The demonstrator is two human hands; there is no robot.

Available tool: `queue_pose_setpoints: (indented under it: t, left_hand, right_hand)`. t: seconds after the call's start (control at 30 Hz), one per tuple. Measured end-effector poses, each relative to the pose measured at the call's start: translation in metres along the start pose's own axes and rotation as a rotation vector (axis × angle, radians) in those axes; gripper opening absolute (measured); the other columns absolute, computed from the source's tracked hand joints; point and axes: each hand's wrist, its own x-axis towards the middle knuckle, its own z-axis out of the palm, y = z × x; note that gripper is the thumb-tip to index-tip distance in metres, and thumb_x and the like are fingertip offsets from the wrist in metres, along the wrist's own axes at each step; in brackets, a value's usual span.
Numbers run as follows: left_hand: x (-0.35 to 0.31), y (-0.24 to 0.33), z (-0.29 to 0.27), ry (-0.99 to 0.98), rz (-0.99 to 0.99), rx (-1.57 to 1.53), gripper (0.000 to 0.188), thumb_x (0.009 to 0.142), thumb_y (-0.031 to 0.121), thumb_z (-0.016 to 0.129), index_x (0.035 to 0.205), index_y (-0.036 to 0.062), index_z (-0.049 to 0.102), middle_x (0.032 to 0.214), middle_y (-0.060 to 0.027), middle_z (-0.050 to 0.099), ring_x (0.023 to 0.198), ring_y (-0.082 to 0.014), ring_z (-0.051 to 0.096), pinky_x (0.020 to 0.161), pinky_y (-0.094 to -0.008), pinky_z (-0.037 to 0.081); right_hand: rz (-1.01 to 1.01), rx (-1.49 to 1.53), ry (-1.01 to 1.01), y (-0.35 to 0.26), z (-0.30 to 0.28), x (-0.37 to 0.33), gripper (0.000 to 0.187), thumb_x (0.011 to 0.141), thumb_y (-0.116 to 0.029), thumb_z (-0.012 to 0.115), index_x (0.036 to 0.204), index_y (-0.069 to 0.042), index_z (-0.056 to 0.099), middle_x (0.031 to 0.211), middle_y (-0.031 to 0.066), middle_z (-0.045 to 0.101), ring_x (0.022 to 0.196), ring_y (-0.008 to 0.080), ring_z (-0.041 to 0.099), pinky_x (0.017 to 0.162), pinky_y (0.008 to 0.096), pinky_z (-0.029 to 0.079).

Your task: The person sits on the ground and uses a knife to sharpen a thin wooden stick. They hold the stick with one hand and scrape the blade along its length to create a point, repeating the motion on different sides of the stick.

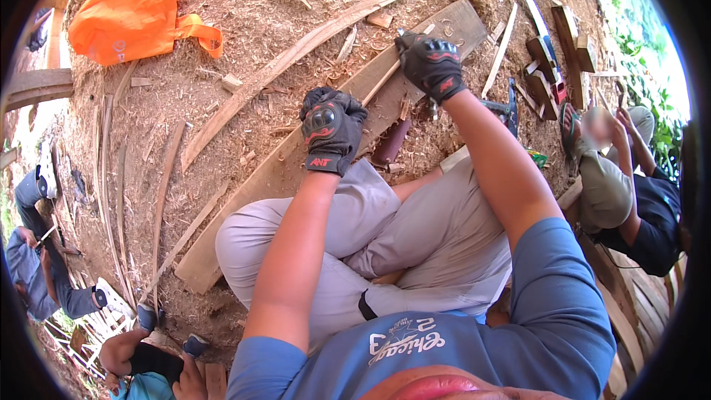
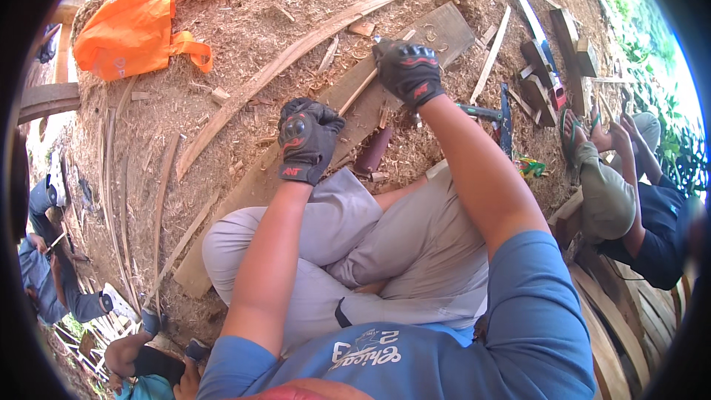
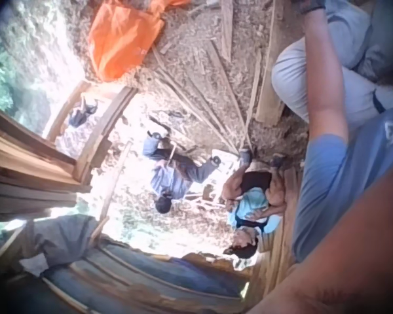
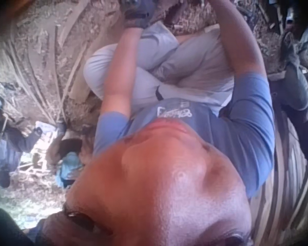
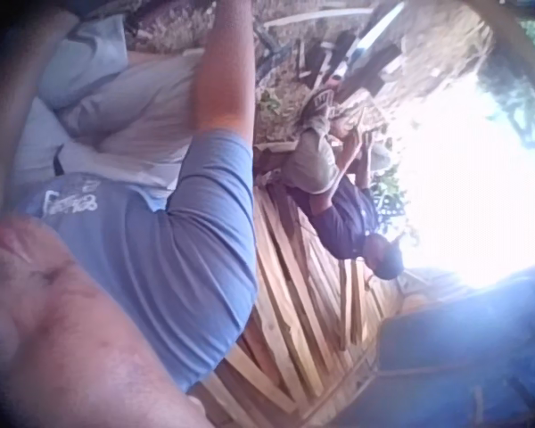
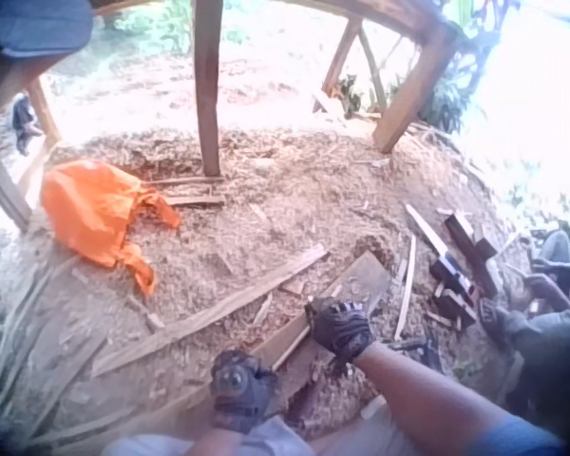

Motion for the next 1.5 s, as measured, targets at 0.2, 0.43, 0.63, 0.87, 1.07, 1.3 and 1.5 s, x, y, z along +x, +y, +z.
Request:
queue_pose_setpoints:
  t: [0.2,0.43,0.63,0.87,1.07,1.3,1.5]
  left_hand:
    - [-0.002,0.008,0.001,-0.066,-0.053,-0.064,0.012,0.073,0.020,0.088,0.079,0.0137,0.079,0.089,-0.0083,0.076,0.102,-0.0318,0.067,0.097,-0.0452,0.052]
    - [-0.002,0.010,0.004,-0.028,-0.066,-0.062,0.013,0.072,0.022,0.089,0.078,0.0157,0.079,0.089,-0.0073,0.077,0.102,-0.0316,0.067,0.097,-0.0450,0.051]
    - [0.002,0.006,0.001,-0.084,-0.097,-0.023,0.014,0.076,0.022,0.089,0.077,0.0122,0.080,0.087,-0.0075,0.076,0.102,-0.0314,0.067,0.094,-0.0446,0.053]
    - [0.002,0.017,0.002,-0.076,-0.114,-0.035,0.014,0.079,0.022,0.088,0.083,0.0106,0.082,0.089,-0.0099,0.076,0.103,-0.0322,0.067,0.097,-0.0447,0.053]
    - [-0.002,0.009,-0.002,-0.013,-0.077,0.030,0.015,0.076,0.022,0.089,0.082,0.0113,0.081,0.091,-0.0099,0.076,0.099,-0.0329,0.068,0.095,-0.0447,0.053]
    - [0.000,0.012,0.001,-0.031,-0.087,0.022,0.015,0.076,0.022,0.089,0.081,0.0111,0.080,0.091,-0.0100,0.076,0.102,-0.0325,0.067,0.095,-0.0442,0.053]
    - [0.003,0.022,0.002,-0.057,-0.105,-0.017,0.014,0.076,0.022,0.089,0.081,0.0118,0.081,0.092,-0.0098,0.076,0.102,-0.0319,0.068,0.095,-0.0442,0.053]
  right_hand:
    - [0.129,0.073,0.012,0.020,0.003,0.005,0.034,0.108,-0.028,0.044,0.098,-0.008,0.070,0.086,0.0168,0.074,0.078,0.0316,0.074,0.071,0.0460,0.058]
    - [0.077,0.006,0.266,0.039,0.010,0.017,0.034,0.104,-0.037,0.053,0.104,-0.011,0.075,0.093,0.0201,0.076,0.083,0.0415,0.073,0.076,0.0534,0.056]
    - [0.060,0.095,0.302,0.028,0.017,0.009,0.034,0.104,-0.037,0.053,0.100,-0.012,0.076,0.095,0.0208,0.076,0.084,0.0428,0.073,0.076,0.0548,0.056]
    - [0.006,0.004,0.231,0.028,0.028,0.002,0.027,0.098,-0.027,0.055,0.094,-0.009,0.075,0.091,0.0180,0.076,0.079,0.0377,0.074,0.069,0.0522,0.056]
    - [-0.248,-0.039,0.118,-0.018,0.001,-0.034,0.020,0.101,-0.020,0.049,0.102,-0.011,0.067,0.090,0.0181,0.075,0.081,0.0369,0.074,0.072,0.0503,0.058]
    - [-0.438,-0.033,0.223,-0.036,0.025,-0.053,0.012,0.096,-0.018,0.055,0.095,-0.012,0.066,0.080,0.0120,0.072,0.070,0.0314,0.074,0.059,0.0461,0.057]
    - [-0.030,0.076,0.168,0.027,0.014,0.005,0.024,0.103,-0.026,0.051,0.099,-0.011,0.068,0.085,0.0168,0.074,0.073,0.0369,0.072,0.063,0.0505,0.057]
